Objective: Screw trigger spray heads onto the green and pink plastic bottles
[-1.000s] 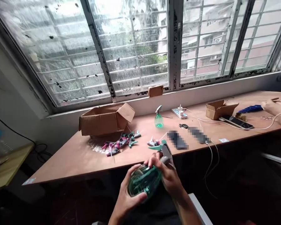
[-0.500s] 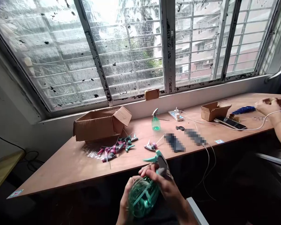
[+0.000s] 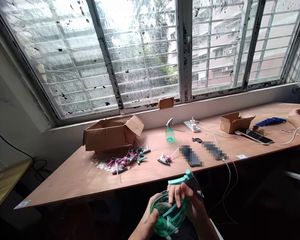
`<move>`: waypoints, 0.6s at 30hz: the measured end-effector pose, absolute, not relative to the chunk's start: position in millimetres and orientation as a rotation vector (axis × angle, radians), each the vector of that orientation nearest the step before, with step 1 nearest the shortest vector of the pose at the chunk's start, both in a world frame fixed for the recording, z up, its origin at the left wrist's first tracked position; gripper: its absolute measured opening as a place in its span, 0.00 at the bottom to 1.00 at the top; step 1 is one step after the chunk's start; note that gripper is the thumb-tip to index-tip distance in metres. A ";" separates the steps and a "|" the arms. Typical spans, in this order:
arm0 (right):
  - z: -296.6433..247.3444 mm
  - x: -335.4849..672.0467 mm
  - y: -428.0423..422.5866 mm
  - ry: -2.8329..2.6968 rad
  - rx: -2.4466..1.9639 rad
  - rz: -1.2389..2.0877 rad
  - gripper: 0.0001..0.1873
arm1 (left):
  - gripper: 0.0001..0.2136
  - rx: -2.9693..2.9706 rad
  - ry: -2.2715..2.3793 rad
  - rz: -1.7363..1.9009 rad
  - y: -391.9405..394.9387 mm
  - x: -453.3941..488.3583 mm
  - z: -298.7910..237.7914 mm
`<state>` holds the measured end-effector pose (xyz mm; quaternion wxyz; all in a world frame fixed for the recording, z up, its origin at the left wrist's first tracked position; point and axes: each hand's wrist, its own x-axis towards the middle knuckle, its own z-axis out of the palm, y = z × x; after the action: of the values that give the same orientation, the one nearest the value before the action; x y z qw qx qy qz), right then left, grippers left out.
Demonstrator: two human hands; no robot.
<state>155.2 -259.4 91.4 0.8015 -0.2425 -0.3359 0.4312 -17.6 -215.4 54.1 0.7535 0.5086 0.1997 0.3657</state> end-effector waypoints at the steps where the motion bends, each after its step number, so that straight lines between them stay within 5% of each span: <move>1: 87.8 157.5 -260.5 -0.775 -0.545 0.925 0.28 | 0.36 1.119 0.435 0.767 -214.7 -18.6 54.4; 12: 97.0 156.4 -261.1 -0.738 -0.573 0.770 0.25 | 0.52 1.240 0.420 1.029 -217.9 -12.8 49.6; 18: 112.5 140.4 -277.7 -1.366 -0.518 0.811 0.26 | 0.34 0.824 0.424 0.705 -214.1 -16.5 73.0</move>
<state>140.4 -277.7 112.5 0.6707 -0.2299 -0.6064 0.3600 -16.5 -214.1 73.0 0.8353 0.3891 0.2002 0.3327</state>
